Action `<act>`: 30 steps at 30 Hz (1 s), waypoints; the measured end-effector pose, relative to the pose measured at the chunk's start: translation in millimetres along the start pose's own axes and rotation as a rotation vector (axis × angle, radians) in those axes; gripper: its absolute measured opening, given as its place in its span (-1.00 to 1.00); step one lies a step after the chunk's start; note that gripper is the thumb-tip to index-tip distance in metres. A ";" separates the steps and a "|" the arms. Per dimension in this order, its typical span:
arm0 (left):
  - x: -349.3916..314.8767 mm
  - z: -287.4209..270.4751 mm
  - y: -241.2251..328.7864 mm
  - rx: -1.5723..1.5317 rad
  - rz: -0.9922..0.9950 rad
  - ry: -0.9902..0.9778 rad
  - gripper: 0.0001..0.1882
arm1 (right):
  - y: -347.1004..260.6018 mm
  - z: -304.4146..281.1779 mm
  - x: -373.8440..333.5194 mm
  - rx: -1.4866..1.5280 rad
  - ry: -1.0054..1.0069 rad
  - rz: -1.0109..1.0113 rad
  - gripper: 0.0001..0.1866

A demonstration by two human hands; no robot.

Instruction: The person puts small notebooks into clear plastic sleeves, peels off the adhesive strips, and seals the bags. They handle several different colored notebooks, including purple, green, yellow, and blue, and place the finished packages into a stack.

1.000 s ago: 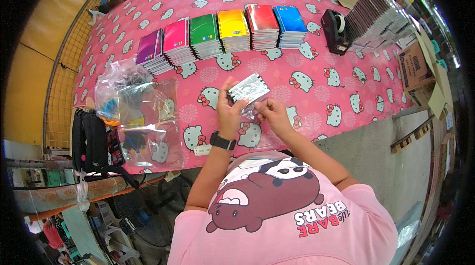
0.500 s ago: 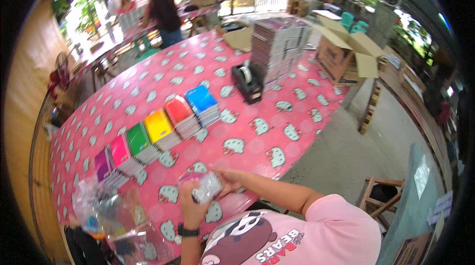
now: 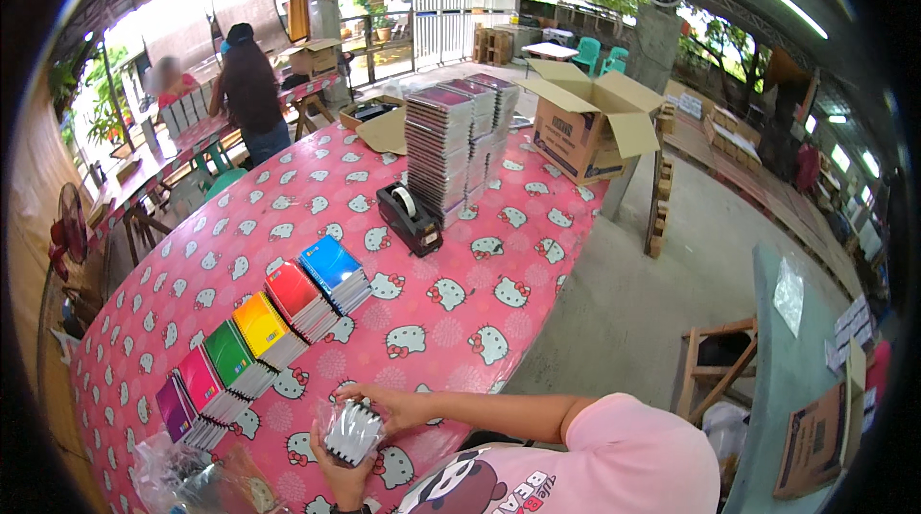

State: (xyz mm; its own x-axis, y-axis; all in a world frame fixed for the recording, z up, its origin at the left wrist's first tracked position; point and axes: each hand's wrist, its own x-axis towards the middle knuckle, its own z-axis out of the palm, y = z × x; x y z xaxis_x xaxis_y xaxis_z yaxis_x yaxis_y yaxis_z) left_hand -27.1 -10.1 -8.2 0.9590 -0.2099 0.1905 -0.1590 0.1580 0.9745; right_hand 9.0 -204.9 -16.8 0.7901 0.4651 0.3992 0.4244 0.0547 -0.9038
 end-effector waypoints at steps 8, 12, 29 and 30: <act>4.0 -10.8 -9.2 0.370 0.128 0.027 0.18 | -36.7 9.0 -0.2 -0.632 -0.064 -0.117 -0.82; 6.2 -3.1 -2.1 0.245 0.039 0.023 0.17 | -48.3 16.5 6.2 -0.392 0.003 -0.142 -0.91; 12.8 -20.6 4.5 0.278 0.058 -0.108 0.21 | -8.0 -0.3 43.6 -0.108 0.027 0.402 -0.85; 12.4 -20.3 6.5 0.290 0.083 -0.125 0.22 | -5.1 2.5 46.4 -0.099 0.004 0.398 -0.85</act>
State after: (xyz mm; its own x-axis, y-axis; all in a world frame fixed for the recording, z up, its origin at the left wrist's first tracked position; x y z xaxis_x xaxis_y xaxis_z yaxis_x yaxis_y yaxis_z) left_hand -11.5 7.9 -1.9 0.9065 -0.3273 0.2666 -0.3133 -0.0983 0.9446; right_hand 42.4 -181.4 6.0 0.9027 0.4296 0.0218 0.1255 -0.2144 -0.9686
